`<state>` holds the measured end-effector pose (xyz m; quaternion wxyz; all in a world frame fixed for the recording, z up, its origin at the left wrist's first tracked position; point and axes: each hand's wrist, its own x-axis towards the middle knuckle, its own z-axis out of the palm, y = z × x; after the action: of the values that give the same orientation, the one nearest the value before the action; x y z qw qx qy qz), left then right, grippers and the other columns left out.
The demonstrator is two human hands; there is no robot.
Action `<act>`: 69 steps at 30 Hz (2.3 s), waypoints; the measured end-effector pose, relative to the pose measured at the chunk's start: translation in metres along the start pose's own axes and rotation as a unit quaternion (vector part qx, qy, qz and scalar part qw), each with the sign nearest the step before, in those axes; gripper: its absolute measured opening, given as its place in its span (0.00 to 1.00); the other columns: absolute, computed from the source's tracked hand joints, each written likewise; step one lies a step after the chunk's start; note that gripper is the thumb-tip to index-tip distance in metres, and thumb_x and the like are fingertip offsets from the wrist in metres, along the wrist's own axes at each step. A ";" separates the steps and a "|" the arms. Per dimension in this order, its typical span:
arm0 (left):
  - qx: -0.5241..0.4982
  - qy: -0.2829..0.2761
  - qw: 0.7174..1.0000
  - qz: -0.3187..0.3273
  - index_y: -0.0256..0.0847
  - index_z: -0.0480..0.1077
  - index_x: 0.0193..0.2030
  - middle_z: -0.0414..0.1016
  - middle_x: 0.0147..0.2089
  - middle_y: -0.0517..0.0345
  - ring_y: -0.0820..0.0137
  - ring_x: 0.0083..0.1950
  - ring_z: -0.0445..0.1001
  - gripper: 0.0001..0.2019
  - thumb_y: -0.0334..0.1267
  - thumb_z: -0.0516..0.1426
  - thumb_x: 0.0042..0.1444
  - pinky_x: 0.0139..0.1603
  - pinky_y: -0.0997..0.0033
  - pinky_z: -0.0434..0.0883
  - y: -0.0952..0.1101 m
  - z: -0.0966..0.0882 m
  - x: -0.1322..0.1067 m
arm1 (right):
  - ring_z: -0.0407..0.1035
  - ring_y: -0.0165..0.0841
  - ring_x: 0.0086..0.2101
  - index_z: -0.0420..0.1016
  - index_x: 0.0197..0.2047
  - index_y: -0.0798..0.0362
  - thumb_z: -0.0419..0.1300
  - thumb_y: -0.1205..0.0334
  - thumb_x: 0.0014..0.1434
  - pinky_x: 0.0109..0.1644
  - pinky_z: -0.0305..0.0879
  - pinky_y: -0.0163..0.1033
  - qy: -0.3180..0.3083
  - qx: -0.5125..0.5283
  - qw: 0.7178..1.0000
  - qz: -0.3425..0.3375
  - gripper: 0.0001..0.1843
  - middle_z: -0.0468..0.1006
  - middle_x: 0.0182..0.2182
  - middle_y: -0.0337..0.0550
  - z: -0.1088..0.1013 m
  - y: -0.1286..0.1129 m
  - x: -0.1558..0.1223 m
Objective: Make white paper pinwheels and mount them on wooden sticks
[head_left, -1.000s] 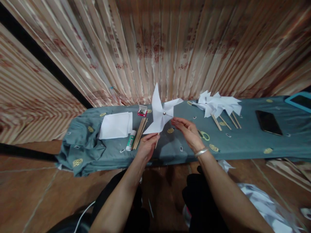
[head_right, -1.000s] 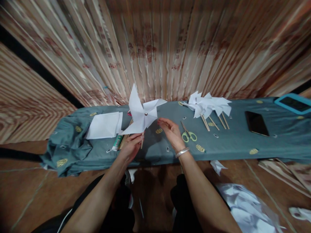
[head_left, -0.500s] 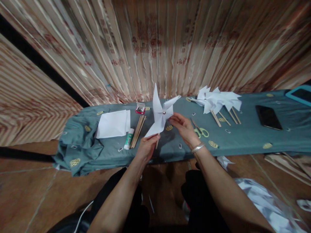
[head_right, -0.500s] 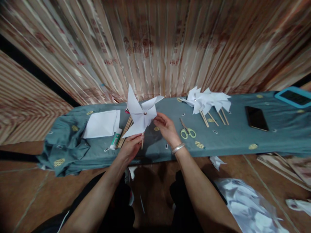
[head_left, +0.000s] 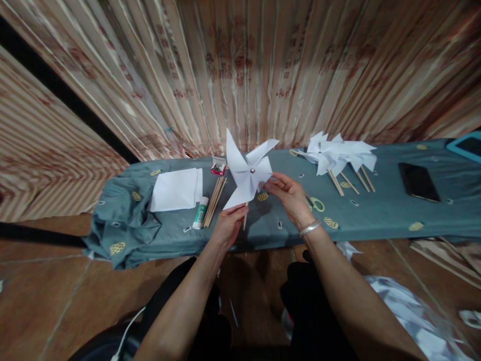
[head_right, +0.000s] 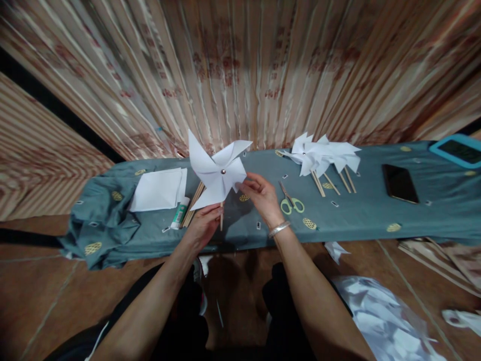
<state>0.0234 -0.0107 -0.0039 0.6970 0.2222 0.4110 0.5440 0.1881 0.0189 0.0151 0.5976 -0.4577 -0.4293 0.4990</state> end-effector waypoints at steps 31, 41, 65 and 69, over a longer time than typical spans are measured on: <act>-0.001 -0.006 0.999 -0.035 0.37 0.80 0.31 0.81 0.31 0.56 0.72 0.32 0.75 0.18 0.32 0.73 0.28 0.44 0.68 0.69 0.000 -0.005 0.000 | 0.75 0.33 0.33 0.75 0.42 0.49 0.73 0.53 0.39 0.42 0.71 0.41 0.061 -0.038 0.997 -0.003 0.25 0.82 0.30 0.36 -0.006 -0.003 0.000; -0.017 -0.010 0.999 -0.031 0.36 0.80 0.30 0.81 0.30 0.57 0.74 0.31 0.75 0.21 0.34 0.75 0.23 0.43 0.71 0.69 -0.001 -0.004 0.001 | 0.73 0.29 0.28 0.76 0.41 0.51 0.74 0.55 0.38 0.37 0.68 0.38 0.054 -0.030 0.998 0.002 0.26 0.80 0.26 0.33 -0.004 -0.001 -0.002; -0.001 -0.038 0.999 -0.012 0.39 0.80 0.32 0.81 0.32 0.57 0.72 0.34 0.76 0.18 0.30 0.72 0.28 0.45 0.69 0.69 -0.006 -0.010 0.005 | 0.71 0.29 0.27 0.76 0.42 0.53 0.75 0.58 0.36 0.34 0.66 0.36 0.007 -0.009 0.998 0.061 0.28 0.79 0.25 0.34 0.011 -0.001 -0.016; 0.003 -0.053 0.999 -0.009 0.38 0.81 0.34 0.82 0.33 0.55 0.70 0.37 0.77 0.19 0.31 0.72 0.29 0.48 0.67 0.68 -0.006 -0.009 0.005 | 0.72 0.30 0.29 0.76 0.44 0.53 0.74 0.55 0.39 0.37 0.67 0.37 -0.008 -0.018 0.998 0.059 0.28 0.80 0.26 0.36 0.012 0.001 -0.018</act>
<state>0.0193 -0.0092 -0.0150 0.7221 0.2489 0.3772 0.5237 0.1742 0.0023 0.0155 0.5554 -0.4892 -0.4154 0.5288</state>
